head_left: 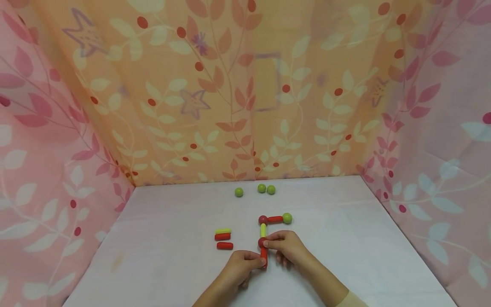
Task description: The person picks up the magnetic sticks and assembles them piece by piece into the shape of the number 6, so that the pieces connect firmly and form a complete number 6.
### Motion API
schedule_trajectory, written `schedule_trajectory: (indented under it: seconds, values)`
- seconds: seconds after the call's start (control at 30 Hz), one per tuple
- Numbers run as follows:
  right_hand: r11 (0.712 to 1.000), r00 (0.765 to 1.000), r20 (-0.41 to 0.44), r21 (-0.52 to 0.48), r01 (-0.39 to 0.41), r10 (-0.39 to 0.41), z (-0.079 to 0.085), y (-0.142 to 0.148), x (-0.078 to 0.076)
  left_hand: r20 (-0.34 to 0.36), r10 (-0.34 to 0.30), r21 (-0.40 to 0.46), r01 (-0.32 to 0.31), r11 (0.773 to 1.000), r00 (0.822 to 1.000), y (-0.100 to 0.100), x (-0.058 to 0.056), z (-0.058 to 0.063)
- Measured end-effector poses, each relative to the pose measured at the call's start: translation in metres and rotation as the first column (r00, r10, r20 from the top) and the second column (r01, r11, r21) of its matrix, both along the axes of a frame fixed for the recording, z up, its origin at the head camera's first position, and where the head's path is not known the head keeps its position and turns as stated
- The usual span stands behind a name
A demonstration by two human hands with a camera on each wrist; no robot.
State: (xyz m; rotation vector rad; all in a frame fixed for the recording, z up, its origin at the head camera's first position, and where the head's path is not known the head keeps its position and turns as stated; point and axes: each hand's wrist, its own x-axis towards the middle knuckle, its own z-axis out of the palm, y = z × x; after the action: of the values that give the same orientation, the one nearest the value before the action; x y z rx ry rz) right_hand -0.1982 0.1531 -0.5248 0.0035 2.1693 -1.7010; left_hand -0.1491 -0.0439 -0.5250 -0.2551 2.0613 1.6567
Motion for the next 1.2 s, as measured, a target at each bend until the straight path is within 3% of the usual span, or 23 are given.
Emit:
schedule_trajectory:
  seconds: [0.13,0.23,0.4,0.5,0.6,0.73,0.83,1.03,1.2]
  values:
    - [0.997,0.998,-0.01,0.044,-0.06,0.061,0.004,0.004,-0.001,0.015,0.016,-0.008,-0.016,1.0,1.0,0.0,-0.001,-0.001]
    - [0.986,0.991,-0.069,0.125,-0.108,0.117,0.011,0.011,-0.004,0.02,0.025,0.001,-0.025,1.0,1.0,0.001,-0.001,-0.002]
    - [0.944,0.967,-0.206,0.322,-0.077,0.149,0.033,0.028,-0.022,0.031,0.024,0.02,-0.025,1.0,0.999,0.002,-0.001,-0.004]
    - [0.911,0.944,-0.283,0.41,-0.04,0.169,0.05,0.036,-0.042,0.045,0.026,0.005,-0.027,1.0,0.999,0.003,-0.001,-0.004]
    - [0.889,0.902,-0.376,0.457,-0.02,0.213,0.062,0.043,-0.069,0.054,0.032,-0.016,-0.032,0.999,0.998,0.002,-0.002,-0.002]
    - [0.86,0.835,-0.472,0.51,-0.003,0.283,0.066,0.049,-0.108,0.052,0.032,-0.012,-0.032,0.999,0.998,0.001,-0.003,-0.003]
    - [0.858,0.815,-0.499,0.513,0.001,0.297,0.063,0.05,-0.135,0.039,0.033,0.0,-0.033,0.999,0.999,0.0,-0.003,-0.003]
    - [0.884,0.844,-0.48,0.468,0.013,0.241,0.046,0.046,-0.171,0.035,0.04,0.008,-0.04,0.999,0.999,-0.001,-0.001,-0.003]
    - [0.903,0.88,-0.439,0.428,0.03,0.179,0.03,0.04,-0.187,0.04,0.038,-0.004,-0.038,0.999,0.998,0.0,-0.001,-0.002]
